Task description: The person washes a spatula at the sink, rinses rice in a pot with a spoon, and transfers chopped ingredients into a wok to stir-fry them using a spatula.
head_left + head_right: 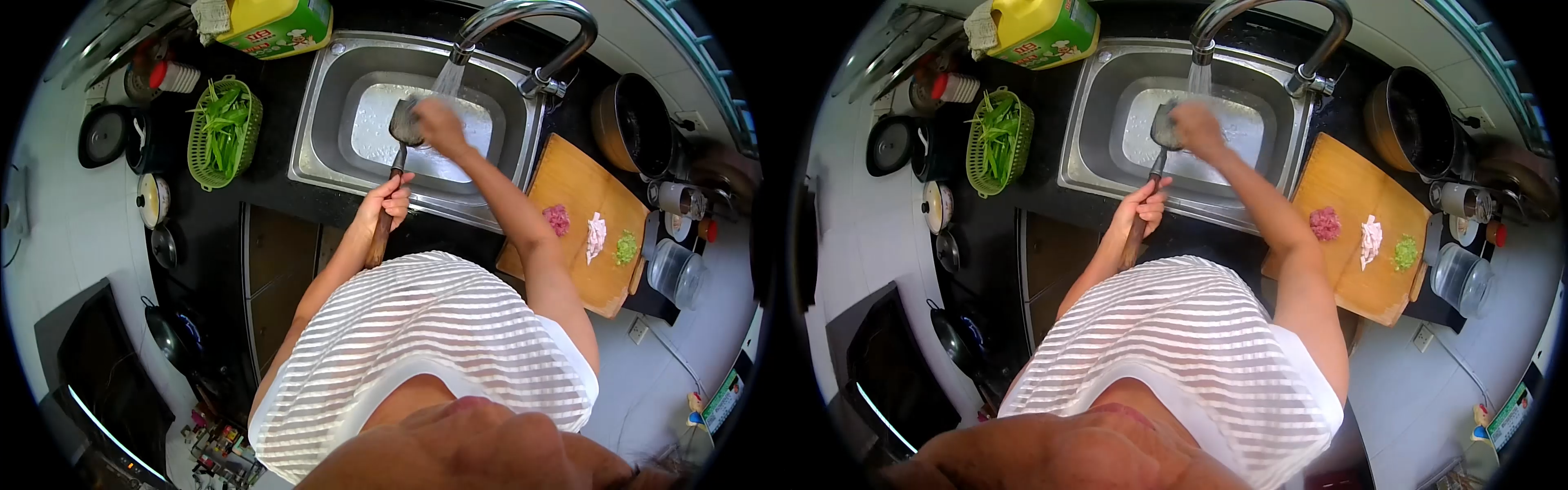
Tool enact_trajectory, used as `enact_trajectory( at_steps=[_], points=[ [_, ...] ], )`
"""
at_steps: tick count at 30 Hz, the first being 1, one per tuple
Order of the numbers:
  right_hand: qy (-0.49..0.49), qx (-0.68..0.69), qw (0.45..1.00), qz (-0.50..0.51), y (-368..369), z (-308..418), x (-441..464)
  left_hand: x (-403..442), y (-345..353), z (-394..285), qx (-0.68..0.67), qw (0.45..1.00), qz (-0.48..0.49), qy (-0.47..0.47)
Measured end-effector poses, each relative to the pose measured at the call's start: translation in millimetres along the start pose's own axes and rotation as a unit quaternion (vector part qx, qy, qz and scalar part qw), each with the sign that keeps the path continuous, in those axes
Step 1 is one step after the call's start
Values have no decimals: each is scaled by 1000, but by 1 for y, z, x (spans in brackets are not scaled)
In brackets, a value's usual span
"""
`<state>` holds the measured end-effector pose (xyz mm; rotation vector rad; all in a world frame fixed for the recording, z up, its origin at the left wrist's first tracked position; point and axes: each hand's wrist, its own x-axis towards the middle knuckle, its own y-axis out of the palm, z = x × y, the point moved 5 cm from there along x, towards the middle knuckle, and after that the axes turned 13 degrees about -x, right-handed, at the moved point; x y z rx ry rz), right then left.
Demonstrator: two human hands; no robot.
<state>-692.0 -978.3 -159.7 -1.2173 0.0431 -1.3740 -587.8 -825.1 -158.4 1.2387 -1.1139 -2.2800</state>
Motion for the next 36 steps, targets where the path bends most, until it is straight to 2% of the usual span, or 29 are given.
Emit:
enact_trajectory(
  at_steps=[2,3,4,5,7,9,10,12,14,15,16,18,20,21,22,23,24,26,28,30,31,32,33,34,35,36],
  points=[
    [-53,-64,984,160,26,16,-7,4,2,0,-7,1000,-16,-10],
    [23,-76,977,198,38,-7,-7,2,0,1,-6,1000,-16,-24],
    [159,-118,952,231,45,-42,-6,1,-2,3,-8,999,-14,-37],
    [290,-157,908,258,46,-77,-8,-4,-6,3,54,998,-23,-11],
    [269,-120,955,43,12,-111,-3,-10,0,4,64,997,-32,6],
    [343,-19,939,21,-1,-136,-14,-7,6,-2,89,995,-28,28],
    [336,-22,941,21,-7,-139,-15,-1,9,-11,123,990,-38,50],
    [422,28,900,103,-23,-136,-37,20,22,-25,115,989,-72,57],
    [436,71,889,118,-36,-127,-49,52,42,-34,138,985,-75,67],
    [457,117,878,75,-36,-130,-58,74,50,-41,123,986,-87,76],
    [487,214,845,55,-41,-121,-59,99,57,-45,123,987,-79,70],
    [467,158,854,166,-42,-113,-69,140,70,-51,110,987,-37,114],
    [353,-28,906,232,-59,-101,-68,162,75,-46,125,981,-59,134],
    [385,-25,902,196,-74,-105,-65,171,78,-45,140,973,-89,162],
    [431,29,892,135,-91,-113,-62,172,74,-43,156,978,-71,121],
    [452,46,889,61,-109,-126,-56,169,65,-46,230,968,-35,95],
    [467,67,882,-10,-126,-141,-52,160,56,-47,301,951,0,73],
    [482,148,861,-64,-152,-179,-39,123,52,-48,434,893,14,117],
    [499,187,841,-93,-162,-207,-13,91,37,-50,478,862,-68,155],
    [485,194,846,105,-148,-219,8,65,27,-50,516,836,-76,171],
    [464,177,854,152,-155,-203,24,53,27,-49,538,824,-71,165],
    [455,243,844,145,-153,-204,19,41,27,-47,559,812,-67,155],
    [419,175,874,170,-161,-192,18,29,28,-44,561,807,-71,167],
    [436,161,864,192,-170,-178,12,18,30,-42,567,801,-74,175],
    [423,181,865,200,-169,-183,-4,9,30,-39,584,791,-58,175],
    [372,242,878,180,-166,-169,-8,4,30,-38,598,779,-39,183]
  ],
)
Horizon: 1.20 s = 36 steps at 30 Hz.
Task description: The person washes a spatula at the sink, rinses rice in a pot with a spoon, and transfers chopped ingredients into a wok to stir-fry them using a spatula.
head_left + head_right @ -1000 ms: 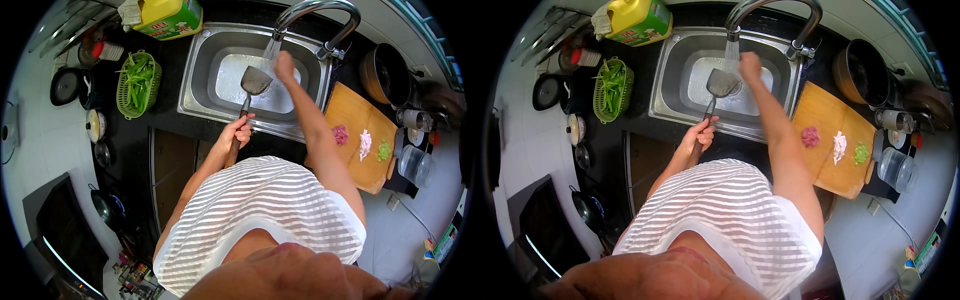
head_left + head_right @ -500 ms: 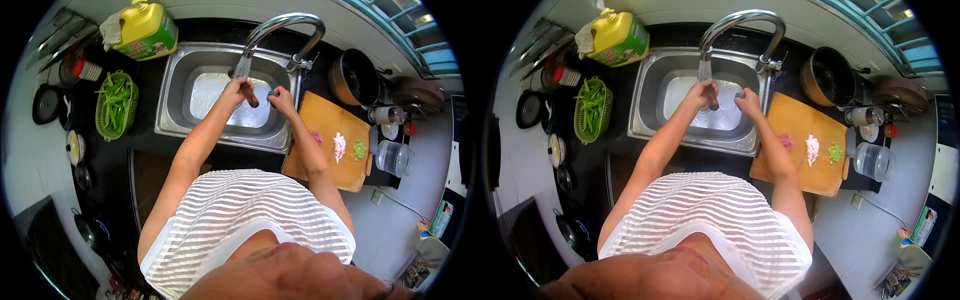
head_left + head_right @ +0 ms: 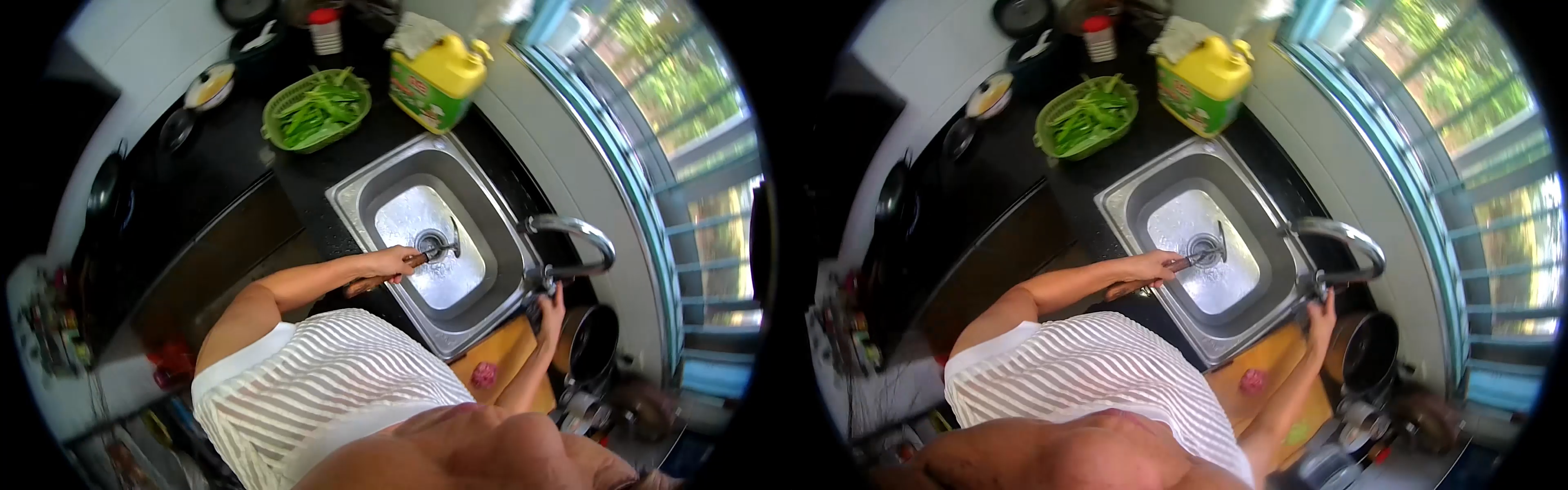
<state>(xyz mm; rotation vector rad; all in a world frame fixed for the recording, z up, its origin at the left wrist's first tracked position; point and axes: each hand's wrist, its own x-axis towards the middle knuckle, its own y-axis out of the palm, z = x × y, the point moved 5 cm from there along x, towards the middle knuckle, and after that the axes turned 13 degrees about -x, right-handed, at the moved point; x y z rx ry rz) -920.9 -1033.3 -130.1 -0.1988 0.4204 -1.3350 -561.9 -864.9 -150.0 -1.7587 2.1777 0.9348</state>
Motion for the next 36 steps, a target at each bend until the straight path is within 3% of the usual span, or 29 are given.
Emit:
enact_trajectory(
  at_steps=[1,2,4,6,7,8,9,10,11,12,14,15,16,17,18,19,20,21,25,30,31,32,33,34,36],
  points=[
    [2,-9,1000,25,15,28,-21,-11,3,-6,-42,999,2,3],
    [-19,47,998,44,24,8,-20,-23,6,-11,-82,997,7,6],
    [-13,274,957,91,78,55,-44,-33,9,-12,-63,997,37,29],
    [146,123,977,94,129,-8,-28,-26,0,1,183,982,41,39],
    [145,122,977,100,149,-40,-25,-16,-6,15,336,939,33,60],
    [78,-75,986,124,164,-66,-17,-12,-9,22,480,873,23,82],
    [-1,-268,954,137,176,-51,-11,-22,-12,22,404,911,30,74],
    [-2,-115,985,125,170,-39,-7,-34,-15,24,323,943,38,71],
    [-4,-13,994,108,161,-10,-9,-80,3,-5,74,997,7,4],
    [-1,94,991,90,156,22,-14,-92,3,-10,73,997,2,8],
    [9,354,929,110,161,61,-29,-112,3,-13,-62,997,6,52],
    [-12,147,980,137,180,30,-11,-119,3,-17,2,999,-21,39],
    [-31,-70,984,159,202,-13,6,-116,1,-10,46,997,-30,53],
    [-130,-352,911,172,218,-25,6,-117,-1,-5,88,994,-27,51],
    [-218,-600,750,170,231,-36,5,-118,-2,-3,133,990,-22,51],
    [-121,-350,925,88,221,-43,26,-125,-3,0,106,993,-22,50],
    [-196,-384,902,-6,213,1,25,-133,-5,4,78,995,-20,51],
    [-253,-330,909,-25,209,19,44,-138,-8,11,50,998,-13,41],
    [-288,-323,893,-121,188,125,85,-161,-14,17,51,998,-28,35],
    [-401,-528,712,-231,194,176,121,-190,-27,25,-26,997,-67,27],
    [-326,-635,670,-205,199,145,142,-197,-30,24,-28,996,-75,26],
    [-232,-705,666,-75,202,103,167,-205,-34,25,-38,995,-94,12],
    [-144,-690,710,-5,202,84,169,-210,-39,28,-50,993,-109,20],
    [-81,-658,749,-10,202,77,172,-216,-44,31,-62,990,-123,29],
    [-105,-664,737,-61,203,82,170,-235,-52,26,-151,976,-137,73]
  ],
)
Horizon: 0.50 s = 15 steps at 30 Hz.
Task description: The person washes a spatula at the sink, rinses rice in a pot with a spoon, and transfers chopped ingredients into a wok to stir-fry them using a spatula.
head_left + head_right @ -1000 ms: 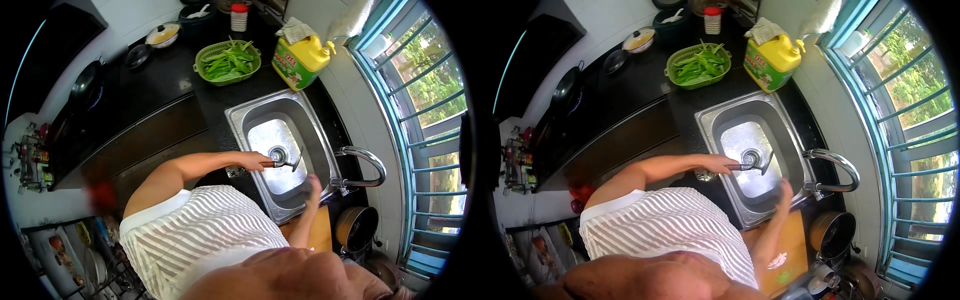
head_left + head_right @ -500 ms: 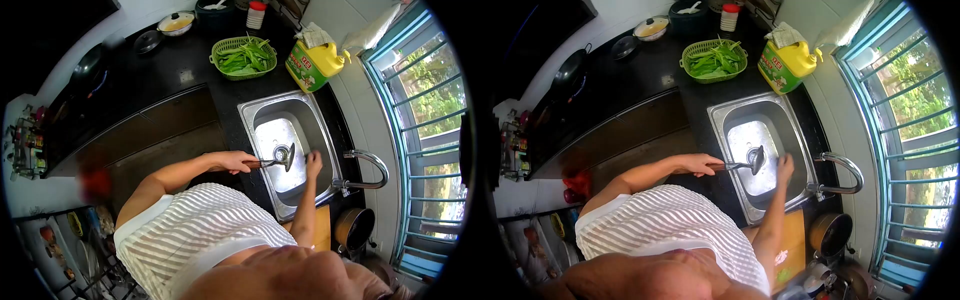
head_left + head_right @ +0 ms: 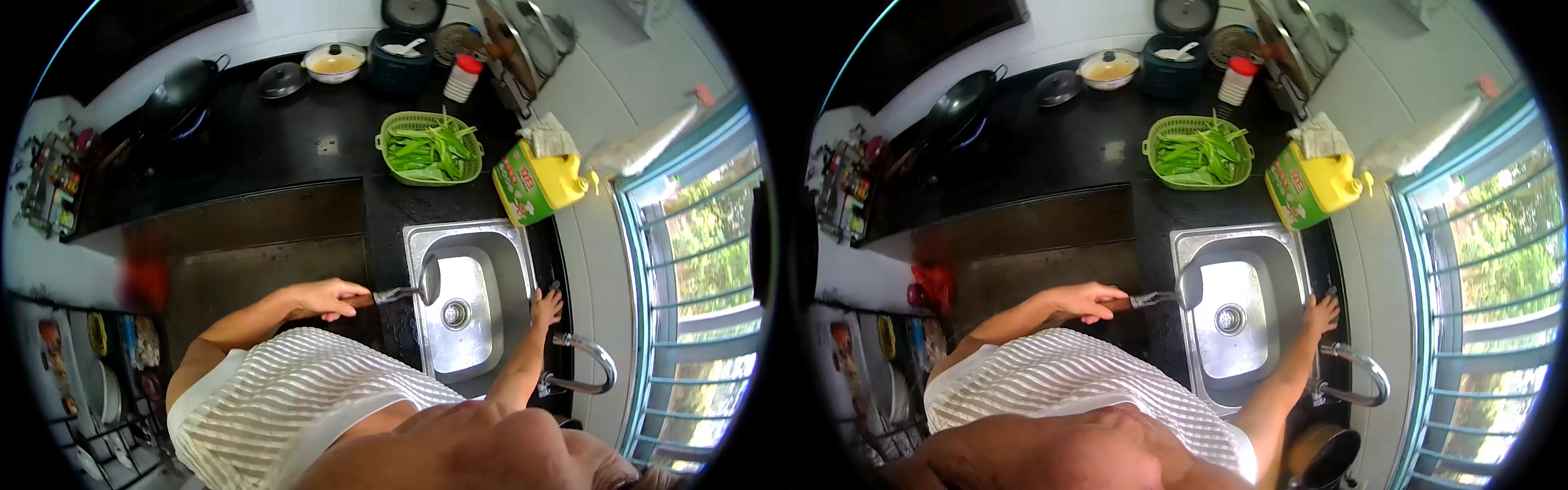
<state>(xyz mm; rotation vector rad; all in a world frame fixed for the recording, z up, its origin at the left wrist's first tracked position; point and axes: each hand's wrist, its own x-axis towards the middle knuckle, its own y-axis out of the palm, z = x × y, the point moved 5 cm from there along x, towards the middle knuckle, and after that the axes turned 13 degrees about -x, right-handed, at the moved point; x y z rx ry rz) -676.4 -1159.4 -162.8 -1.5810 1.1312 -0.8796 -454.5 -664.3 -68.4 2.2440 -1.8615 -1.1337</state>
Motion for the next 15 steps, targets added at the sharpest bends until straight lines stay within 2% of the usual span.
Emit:
enact_trajectory(
  at_steps=[1,2,4,5,6,7,8,9,10,12,13,15],
  points=[
    [-4,-12,999,-43,-1,-1,-2,-9,-7,-6,-32,999,-28,24],
    [-5,-1,988,-155,-19,-1,-15,-19,-15,-15,-47,997,-44,53],
    [10,54,972,-226,-37,-7,-30,-43,-37,-34,-91,983,-103,119],
    [20,110,964,-242,-27,-13,-32,-56,-48,-45,-112,970,-118,182],
    [-11,169,943,-285,-24,-15,-42,-70,-63,-58,-130,952,-133,245],
    [-38,250,933,-255,-19,-19,-50,-86,-78,-71,-156,925,-144,316],
    [-25,288,926,-243,-16,-18,-62,-102,-94,-85,-175,894,-151,384],
    [4,304,914,-267,4,-22,-67,-121,-112,-101,-187,855,-204,439],
    [25,303,922,-239,32,-32,-69,-141,-130,-116,-195,812,-251,489],
    [67,400,899,-166,42,-33,-87,-178,-178,-142,-175,724,-368,557],
    [64,401,903,-139,13,-15,-107,-196,-206,-156,-157,691,-405,578],
    [69,448,879,-149,12,-11,-127,-223,-270,-173,-147,642,-440,610]
  ],
)
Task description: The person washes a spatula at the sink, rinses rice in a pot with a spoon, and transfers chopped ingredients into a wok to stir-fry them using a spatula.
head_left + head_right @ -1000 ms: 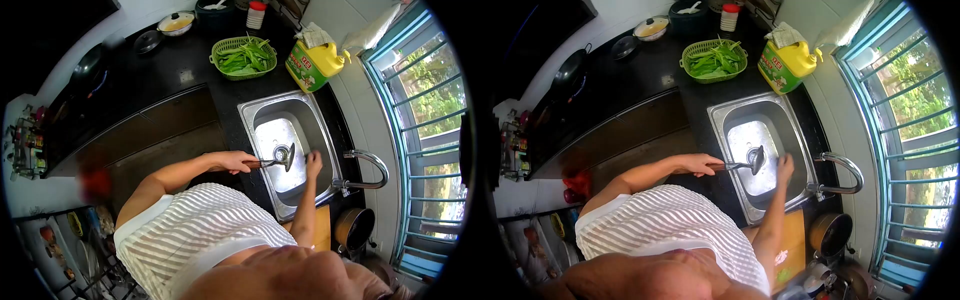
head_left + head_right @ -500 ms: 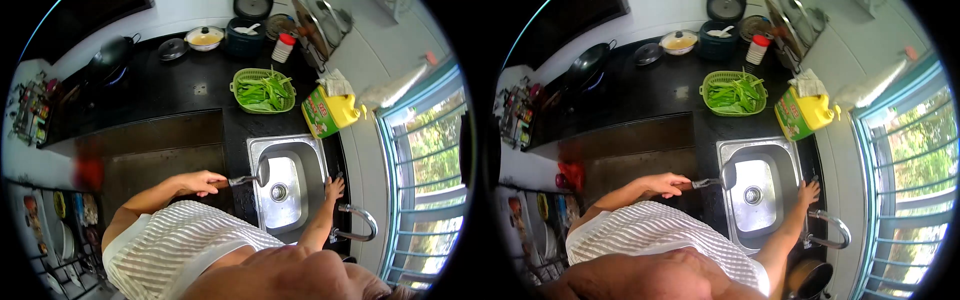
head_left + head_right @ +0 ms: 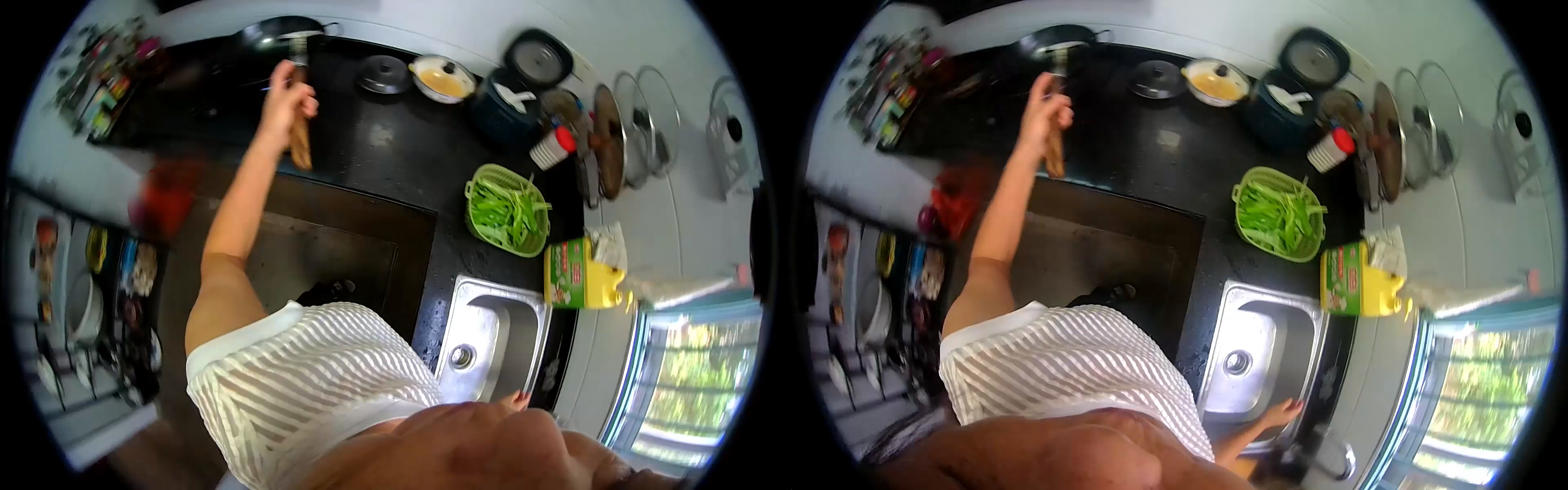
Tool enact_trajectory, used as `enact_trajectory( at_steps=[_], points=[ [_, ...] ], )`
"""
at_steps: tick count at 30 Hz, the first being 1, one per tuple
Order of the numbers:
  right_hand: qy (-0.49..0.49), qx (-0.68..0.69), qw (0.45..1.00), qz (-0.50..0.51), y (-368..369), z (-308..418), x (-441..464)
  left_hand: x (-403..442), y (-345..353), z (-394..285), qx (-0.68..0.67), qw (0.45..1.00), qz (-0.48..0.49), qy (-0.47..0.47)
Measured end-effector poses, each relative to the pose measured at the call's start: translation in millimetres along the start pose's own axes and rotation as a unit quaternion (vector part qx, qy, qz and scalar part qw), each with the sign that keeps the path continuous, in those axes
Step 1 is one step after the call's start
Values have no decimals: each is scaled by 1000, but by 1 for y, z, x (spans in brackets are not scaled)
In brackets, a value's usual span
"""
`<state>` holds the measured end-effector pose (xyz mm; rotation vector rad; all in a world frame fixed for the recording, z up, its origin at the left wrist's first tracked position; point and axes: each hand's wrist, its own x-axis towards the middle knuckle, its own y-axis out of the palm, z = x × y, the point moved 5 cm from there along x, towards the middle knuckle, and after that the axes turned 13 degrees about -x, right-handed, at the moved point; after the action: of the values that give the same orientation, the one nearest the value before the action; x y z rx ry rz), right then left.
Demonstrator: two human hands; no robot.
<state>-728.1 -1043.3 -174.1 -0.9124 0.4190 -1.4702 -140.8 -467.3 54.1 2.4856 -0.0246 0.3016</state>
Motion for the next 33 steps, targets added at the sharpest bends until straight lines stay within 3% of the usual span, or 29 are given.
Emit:
enact_trajectory(
  at_steps=[2,6,8,14,16,17,18,19,20,21,22,23,25,26,27,28,29,30,31,33],
  points=[
    [-3,-68,998,5,-13,43,-22,53,-36,4,-16,999,-45,14],
    [18,-33,999,-7,-2,73,-46,122,-95,26,-73,989,-128,-24],
    [32,-49,998,-10,-1,73,-56,140,-116,40,-61,986,-147,-50],
    [42,72,996,34,14,84,-77,155,-144,66,-73,972,-209,-78],
    [18,60,997,35,14,89,-72,142,-135,61,-22,979,-181,-95],
    [-10,51,998,33,9,92,-68,134,-131,51,113,977,-125,-133],
    [14,59,997,50,5,98,-64,117,-115,35,260,940,-104,-193],
    [37,71,995,62,0,102,-58,119,-118,18,531,836,-21,-138],
    [14,95,992,84,0,100,-48,111,-93,-10,746,652,-51,-125],
    [16,99,992,73,-2,108,-36,134,-117,-19,770,636,-10,-45],
    [79,187,973,110,-5,123,-29,146,-111,-33,721,691,16,47],
    [140,273,939,154,-4,141,-22,139,-66,-50,625,780,14,-17],
    [127,343,899,240,6,174,-7,123,33,-63,466,878,94,55],
    [136,245,903,325,27,179,0,133,58,-54,431,892,137,5],
    [141,141,893,404,44,184,5,130,101,-43,433,883,180,22],
    [144,138,892,405,56,196,15,129,139,-28,431,874,222,39],
    [4,2,931,364,64,218,33,146,160,-1,450,837,299,89],
    [-138,-133,933,306,76,247,52,154,185,26,469,816,335,41],
    [-275,-262,895,234,91,280,66,165,205,57,483,792,374,22],
    [-332,-64,911,236,96,384,76,199,230,131,465,782,414,-17]
  ],
)
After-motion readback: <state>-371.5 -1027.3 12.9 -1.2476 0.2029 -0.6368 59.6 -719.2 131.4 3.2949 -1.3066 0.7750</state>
